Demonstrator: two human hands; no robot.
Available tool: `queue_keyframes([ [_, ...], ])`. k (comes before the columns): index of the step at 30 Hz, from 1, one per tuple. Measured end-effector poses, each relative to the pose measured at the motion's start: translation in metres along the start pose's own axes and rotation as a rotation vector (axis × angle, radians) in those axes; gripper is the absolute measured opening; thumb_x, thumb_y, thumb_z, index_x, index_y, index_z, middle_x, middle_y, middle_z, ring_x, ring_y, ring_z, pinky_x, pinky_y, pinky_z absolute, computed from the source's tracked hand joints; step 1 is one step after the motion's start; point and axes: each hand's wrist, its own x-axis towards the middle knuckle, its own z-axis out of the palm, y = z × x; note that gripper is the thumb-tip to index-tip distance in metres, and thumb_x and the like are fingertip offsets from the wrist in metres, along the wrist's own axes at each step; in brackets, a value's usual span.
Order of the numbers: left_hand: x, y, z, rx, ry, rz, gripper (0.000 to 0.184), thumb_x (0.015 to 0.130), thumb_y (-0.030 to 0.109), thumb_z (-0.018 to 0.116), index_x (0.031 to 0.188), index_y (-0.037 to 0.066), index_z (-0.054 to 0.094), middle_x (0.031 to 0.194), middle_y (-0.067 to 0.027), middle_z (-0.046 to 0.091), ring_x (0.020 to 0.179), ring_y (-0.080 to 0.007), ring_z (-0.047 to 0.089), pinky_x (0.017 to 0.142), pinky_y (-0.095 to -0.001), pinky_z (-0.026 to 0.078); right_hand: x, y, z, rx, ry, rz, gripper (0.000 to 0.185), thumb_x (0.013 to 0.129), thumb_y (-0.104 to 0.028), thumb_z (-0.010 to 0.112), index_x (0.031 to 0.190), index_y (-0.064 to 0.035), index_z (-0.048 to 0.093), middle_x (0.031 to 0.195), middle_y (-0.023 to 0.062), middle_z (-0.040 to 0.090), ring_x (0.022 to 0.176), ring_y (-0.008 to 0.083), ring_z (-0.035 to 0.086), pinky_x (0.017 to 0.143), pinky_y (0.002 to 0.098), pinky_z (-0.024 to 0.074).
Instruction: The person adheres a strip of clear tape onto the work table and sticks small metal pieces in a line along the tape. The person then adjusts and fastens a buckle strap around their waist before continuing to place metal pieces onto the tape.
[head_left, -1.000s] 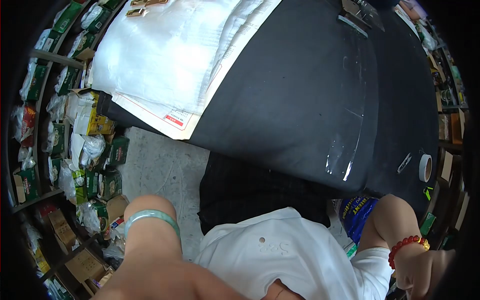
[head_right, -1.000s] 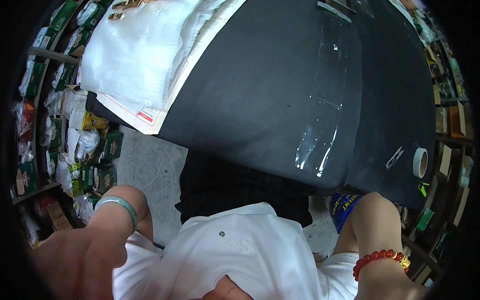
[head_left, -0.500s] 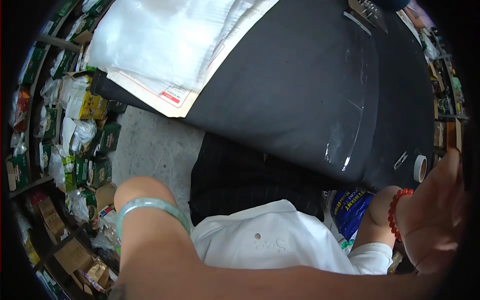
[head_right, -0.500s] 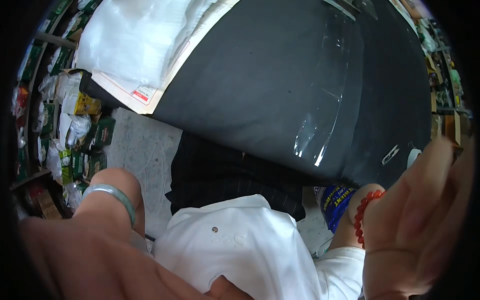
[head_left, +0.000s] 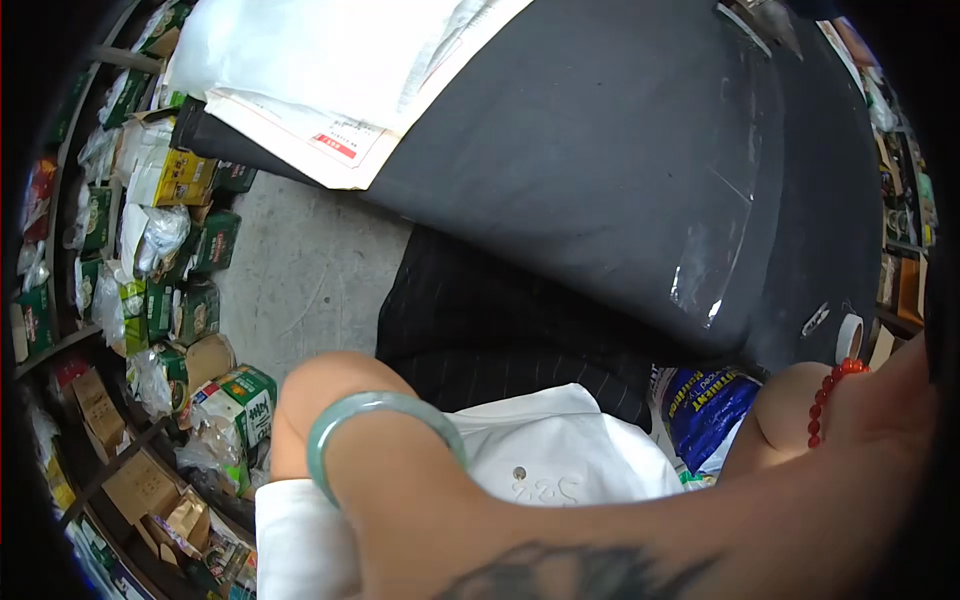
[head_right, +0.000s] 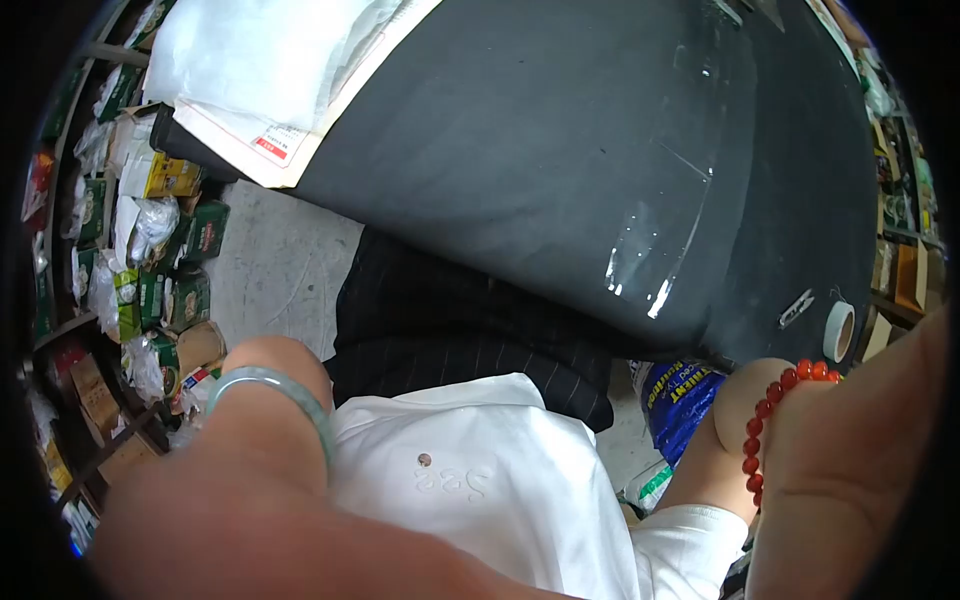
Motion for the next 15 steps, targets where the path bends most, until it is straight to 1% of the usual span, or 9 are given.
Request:
queue_keyframes([
  [2, -0.002, -0.002, 0.004, 0.013, 0.015, 0.0, 0.024, 0.09, 0.024, 0.053, 0.1, 0.005, 0.062, 0.109, -0.0116, 0.063, 0.103, -0.025, 0.058, 0.095, -0.0322, 0.043, 0.005, 0.009, 0.003, 0.032, -0.014, 0.003, 0.018, 0.09, -0.013, 0.058, 0.107, -0.009, 0.06, 0.099, 0.0113, 0.063, 0.07, 0.0213, 0.063, 0.068, 0.0353, 0.0541],
  [3, -0.007, 0.013, 0.028, 0.02, 0.023, 0.0, 0.024, 0.09, 0.024, 0.053, 0.1, 0.005, 0.062, 0.109, -0.0116, 0.063, 0.103, -0.0249, 0.058, 0.095, -0.0321, 0.043, 0.007, 0.012, 0.004, 0.049, -0.022, 0.004, 0.017, 0.089, -0.013, 0.058, 0.106, -0.009, 0.06, 0.098, 0.0113, 0.063, 0.07, 0.0212, 0.063, 0.068, 0.0351, 0.0541],
  [4, -0.007, 0.009, 0.03, 0.036, 0.029, 0.001, 0.024, 0.09, 0.025, 0.053, 0.1, 0.005, 0.062, 0.109, -0.0115, 0.063, 0.103, -0.0249, 0.058, 0.095, -0.0321, 0.043, -0.053, -0.015, -0.043, 0.07, -0.035, 0.001, 0.017, 0.089, -0.013, 0.058, 0.106, -0.009, 0.06, 0.098, 0.0113, 0.063, 0.069, 0.0211, 0.063, 0.068, 0.0349, 0.0541],
  [5, -0.007, 0.009, 0.04, 0.045, 0.023, -0.003, 0.024, 0.09, 0.025, 0.053, 0.1, 0.004, 0.062, 0.109, -0.0115, 0.063, 0.103, -0.0249, 0.058, 0.095, -0.0321, 0.043, -0.127, -0.04, -0.056, 0.092, -0.036, -0.009, 0.016, 0.089, -0.013, 0.058, 0.105, -0.009, 0.06, 0.098, 0.0113, 0.063, 0.069, 0.021, 0.063, 0.068, 0.0347, 0.0541],
  [7, -0.009, -0.003, 0.045, 0.061, 0.026, -0.008, 0.024, 0.09, 0.025, 0.053, 0.1, 0.004, 0.062, 0.109, -0.0114, 0.063, 0.104, -0.0248, 0.058, 0.095, -0.032, 0.043, -0.141, -0.035, -0.065, 0.129, -0.044, -0.018, 0.015, 0.089, -0.012, 0.058, 0.104, -0.009, 0.06, 0.097, 0.0113, 0.063, 0.069, 0.0208, 0.063, 0.067, 0.0343, 0.0542],
  [12, -0.007, 0.01, 0.055, 0.031, 0.027, 0.017, 0.024, 0.09, 0.025, 0.053, 0.1, 0.004, 0.062, 0.109, -0.0112, 0.063, 0.104, -0.0246, 0.058, 0.096, -0.0319, 0.043, -0.169, -0.033, -0.071, 0.147, -0.041, -0.035, 0.013, 0.089, -0.011, 0.059, 0.101, -0.0091, 0.061, 0.095, 0.0112, 0.063, 0.068, 0.0202, 0.063, 0.067, 0.0332, 0.0542],
  [13, -0.011, 0.007, 0.043, 0.025, 0.032, 0.026, 0.024, 0.09, 0.025, 0.053, 0.1, 0.004, 0.062, 0.109, -0.0112, 0.064, 0.104, -0.0245, 0.058, 0.096, -0.0319, 0.043, -0.171, -0.033, -0.072, 0.147, -0.044, -0.035, 0.012, 0.089, -0.011, 0.059, 0.101, -0.0091, 0.061, 0.094, 0.0112, 0.063, 0.068, 0.0201, 0.063, 0.067, 0.033, 0.0542],
  [15, -0.011, 0.012, 0.042, 0.005, 0.026, 0.032, 0.024, 0.09, 0.025, 0.053, 0.1, 0.004, 0.062, 0.109, -0.0111, 0.064, 0.104, -0.0245, 0.058, 0.096, -0.0318, 0.043, -0.176, -0.03, -0.068, 0.152, -0.032, -0.045, 0.011, 0.089, -0.01, 0.059, 0.1, -0.0091, 0.061, 0.094, 0.0112, 0.064, 0.068, 0.0199, 0.063, 0.067, 0.0326, 0.0543],
])
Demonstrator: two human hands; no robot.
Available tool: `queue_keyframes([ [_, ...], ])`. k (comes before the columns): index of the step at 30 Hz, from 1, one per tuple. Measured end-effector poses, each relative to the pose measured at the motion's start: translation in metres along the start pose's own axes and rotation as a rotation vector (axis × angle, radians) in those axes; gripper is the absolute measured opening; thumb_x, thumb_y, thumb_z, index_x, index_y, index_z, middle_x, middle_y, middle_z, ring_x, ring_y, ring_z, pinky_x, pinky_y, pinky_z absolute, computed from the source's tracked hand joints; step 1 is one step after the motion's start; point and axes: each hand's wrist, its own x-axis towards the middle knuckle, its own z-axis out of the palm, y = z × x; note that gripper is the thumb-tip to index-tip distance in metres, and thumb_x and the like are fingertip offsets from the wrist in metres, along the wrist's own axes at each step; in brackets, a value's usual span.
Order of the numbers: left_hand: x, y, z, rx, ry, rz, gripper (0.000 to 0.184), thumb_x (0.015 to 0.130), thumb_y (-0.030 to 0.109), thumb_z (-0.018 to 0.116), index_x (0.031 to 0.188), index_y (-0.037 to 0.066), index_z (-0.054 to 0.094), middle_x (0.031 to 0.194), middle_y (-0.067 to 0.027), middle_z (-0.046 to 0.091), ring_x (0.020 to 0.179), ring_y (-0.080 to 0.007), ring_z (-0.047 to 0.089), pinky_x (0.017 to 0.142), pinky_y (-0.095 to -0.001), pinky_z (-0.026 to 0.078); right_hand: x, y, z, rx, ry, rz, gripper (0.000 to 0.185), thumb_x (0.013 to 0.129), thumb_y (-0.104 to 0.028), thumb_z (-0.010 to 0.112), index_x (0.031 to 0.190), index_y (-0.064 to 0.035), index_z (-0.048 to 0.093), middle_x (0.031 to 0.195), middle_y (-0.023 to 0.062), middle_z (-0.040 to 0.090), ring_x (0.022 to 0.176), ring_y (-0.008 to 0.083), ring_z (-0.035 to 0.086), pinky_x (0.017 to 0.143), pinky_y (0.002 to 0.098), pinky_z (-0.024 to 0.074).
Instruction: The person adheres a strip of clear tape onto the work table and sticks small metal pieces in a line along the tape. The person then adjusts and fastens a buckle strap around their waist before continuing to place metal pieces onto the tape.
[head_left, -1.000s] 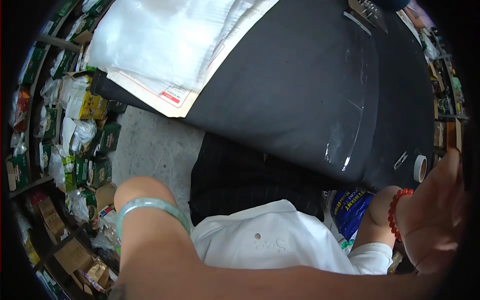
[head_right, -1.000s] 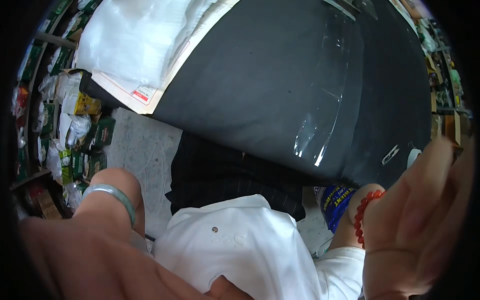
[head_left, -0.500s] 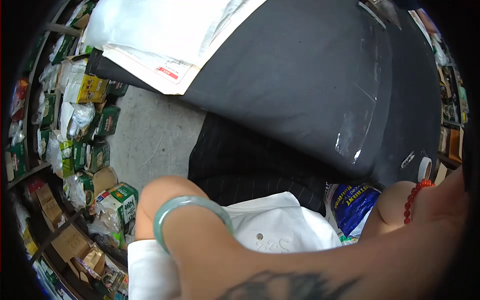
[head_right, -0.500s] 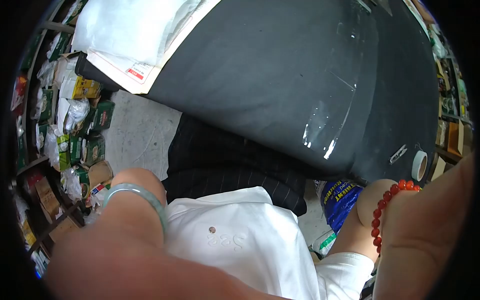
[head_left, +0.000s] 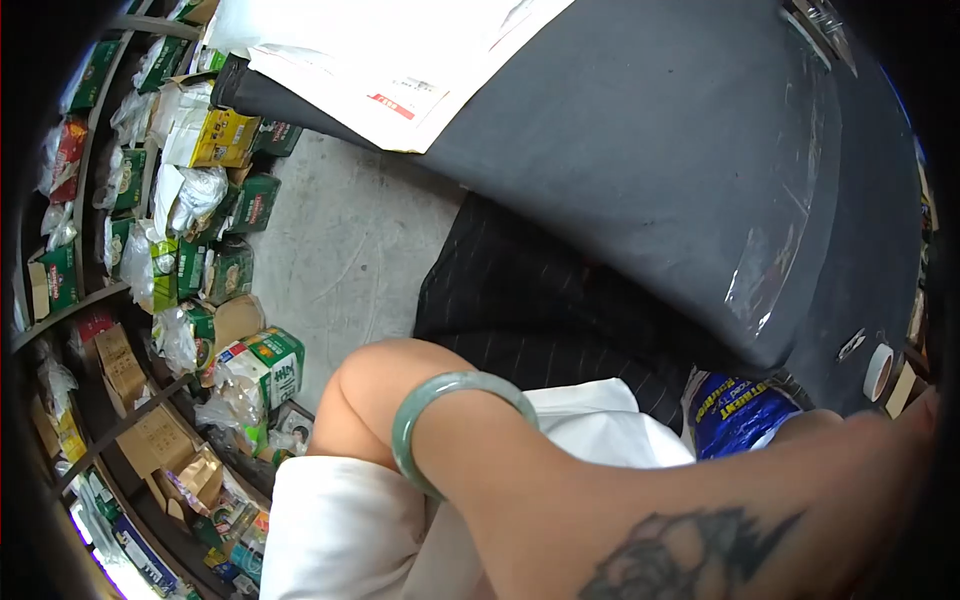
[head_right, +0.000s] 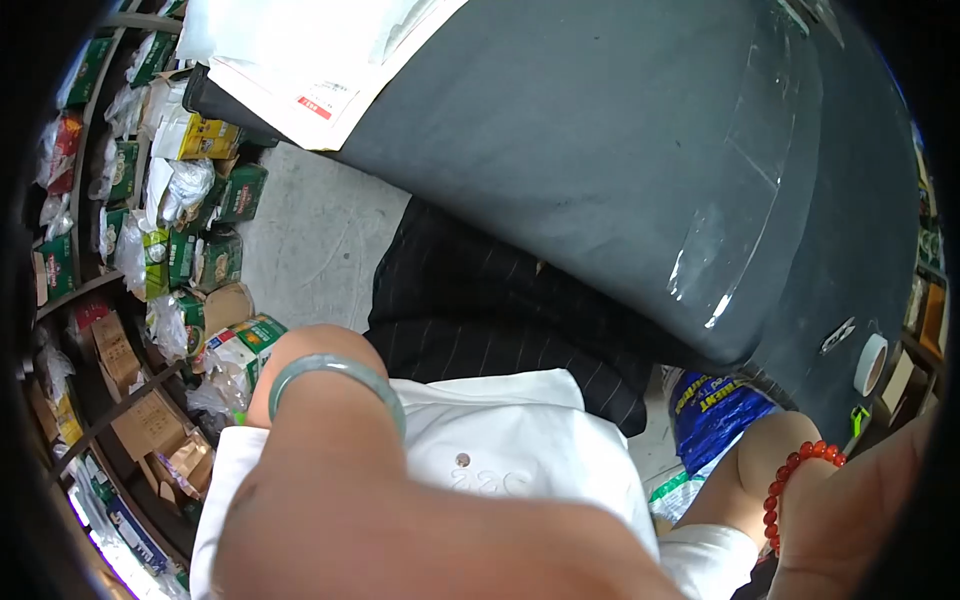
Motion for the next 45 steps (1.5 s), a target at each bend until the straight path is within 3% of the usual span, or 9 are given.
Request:
queue_keyframes([
  [20, 0.006, -0.022, 0.037, -0.158, 0.038, 0.195, 0.025, 0.091, 0.025, 0.053, 0.099, 0.004, 0.062, 0.109, -0.0104, 0.064, 0.106, -0.0236, 0.058, 0.098, -0.0313, 0.042, -0.017, -0.006, 0.005, -0.023, -0.054, -0.057, 0.006, 0.088, -0.006, 0.06, 0.089, -0.0093, 0.064, 0.086, 0.011, 0.064, 0.065, 0.0178, 0.062, 0.065, 0.0283, 0.0545],
  [36, 0.024, -0.004, -0.026, -0.371, 0.098, 0.377, 0.025, 0.091, 0.026, 0.052, 0.099, 0.004, 0.063, 0.109, -0.0098, 0.065, 0.108, -0.023, 0.058, 0.1, -0.0308, 0.042, -0.038, -0.039, 0.005, -0.127, -0.077, -0.071, 0.011, 0.087, -0.002, 0.06, 0.08, -0.0095, 0.065, 0.08, 0.0108, 0.064, 0.063, 0.016, 0.062, 0.064, 0.0249, 0.0547],
  [45, 0.025, 0.004, 0.034, -0.429, 0.119, 0.576, 0.026, 0.091, 0.026, 0.052, 0.099, 0.003, 0.063, 0.109, -0.0095, 0.065, 0.109, -0.0226, 0.058, 0.101, -0.0306, 0.041, -0.022, -0.058, 0.003, -0.193, -0.208, -0.092, 0.016, 0.086, 0.0, 0.061, 0.075, -0.0096, 0.067, 0.076, 0.0107, 0.064, 0.062, 0.015, 0.062, 0.064, 0.023, 0.0549],
])
